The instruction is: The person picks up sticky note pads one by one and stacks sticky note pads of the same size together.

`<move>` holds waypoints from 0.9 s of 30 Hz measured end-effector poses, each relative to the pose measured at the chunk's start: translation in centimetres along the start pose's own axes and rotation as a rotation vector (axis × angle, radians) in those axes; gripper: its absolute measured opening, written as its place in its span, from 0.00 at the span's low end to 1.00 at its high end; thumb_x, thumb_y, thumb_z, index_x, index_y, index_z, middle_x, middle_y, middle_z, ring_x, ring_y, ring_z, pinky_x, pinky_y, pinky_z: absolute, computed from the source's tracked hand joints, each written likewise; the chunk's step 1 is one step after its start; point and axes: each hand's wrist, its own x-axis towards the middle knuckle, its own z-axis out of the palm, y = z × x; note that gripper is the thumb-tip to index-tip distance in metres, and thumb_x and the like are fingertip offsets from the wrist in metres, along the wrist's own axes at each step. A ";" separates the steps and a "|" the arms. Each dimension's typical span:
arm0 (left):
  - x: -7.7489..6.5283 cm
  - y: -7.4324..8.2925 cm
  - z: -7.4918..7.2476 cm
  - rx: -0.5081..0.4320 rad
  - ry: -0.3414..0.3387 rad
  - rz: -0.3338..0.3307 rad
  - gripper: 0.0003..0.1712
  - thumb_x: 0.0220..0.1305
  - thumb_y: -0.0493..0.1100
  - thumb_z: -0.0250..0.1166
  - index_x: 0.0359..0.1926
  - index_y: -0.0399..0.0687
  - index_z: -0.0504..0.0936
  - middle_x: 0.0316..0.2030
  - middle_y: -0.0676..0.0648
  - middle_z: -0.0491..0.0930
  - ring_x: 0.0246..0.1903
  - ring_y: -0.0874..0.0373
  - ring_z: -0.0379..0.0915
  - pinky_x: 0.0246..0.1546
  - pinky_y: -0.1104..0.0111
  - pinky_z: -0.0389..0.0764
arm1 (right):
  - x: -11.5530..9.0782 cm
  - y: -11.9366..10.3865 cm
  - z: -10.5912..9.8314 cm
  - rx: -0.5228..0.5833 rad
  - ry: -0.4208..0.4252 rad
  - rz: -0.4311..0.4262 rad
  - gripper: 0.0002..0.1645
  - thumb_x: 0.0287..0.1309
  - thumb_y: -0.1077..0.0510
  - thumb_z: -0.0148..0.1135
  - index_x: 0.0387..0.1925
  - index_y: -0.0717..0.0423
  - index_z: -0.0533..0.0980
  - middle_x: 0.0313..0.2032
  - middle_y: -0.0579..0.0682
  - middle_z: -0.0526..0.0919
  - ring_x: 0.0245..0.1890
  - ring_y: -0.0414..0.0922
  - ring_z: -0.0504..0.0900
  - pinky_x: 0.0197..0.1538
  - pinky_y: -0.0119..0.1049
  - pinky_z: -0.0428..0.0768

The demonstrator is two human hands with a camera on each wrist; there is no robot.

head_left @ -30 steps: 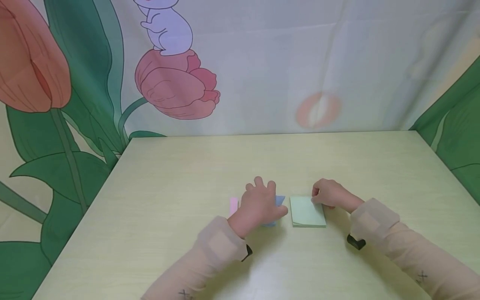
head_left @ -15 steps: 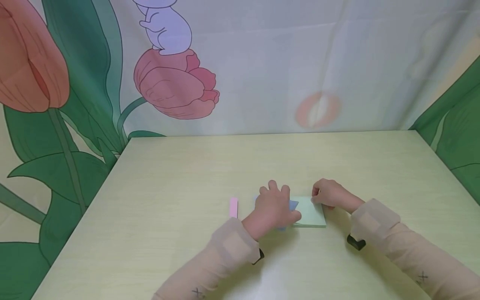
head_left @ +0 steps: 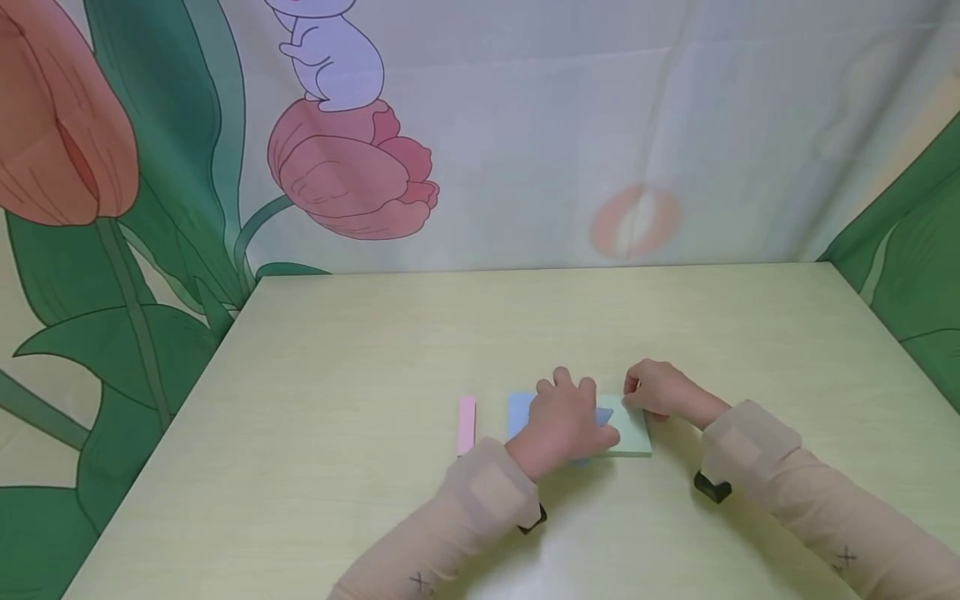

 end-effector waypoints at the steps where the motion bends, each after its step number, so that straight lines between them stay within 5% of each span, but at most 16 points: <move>1: 0.1 0.1 0.1 0.001 0.001 -0.001 0.22 0.48 0.59 0.55 0.38 0.48 0.68 0.38 0.45 0.63 0.30 0.53 0.61 0.17 0.70 0.64 | 0.0 0.0 0.0 -0.003 0.001 -0.004 0.04 0.53 0.62 0.56 0.28 0.60 0.72 0.12 0.45 0.65 0.11 0.38 0.63 0.18 0.27 0.64; 27: 1.4 1.9 1.8 0.093 -0.019 -0.035 0.25 0.48 0.65 0.55 0.38 0.53 0.70 0.38 0.45 0.65 0.31 0.53 0.62 0.18 0.69 0.65 | -0.1 0.5 0.2 0.015 0.014 -0.011 0.04 0.53 0.61 0.55 0.27 0.59 0.73 0.11 0.44 0.66 0.10 0.37 0.63 0.17 0.26 0.63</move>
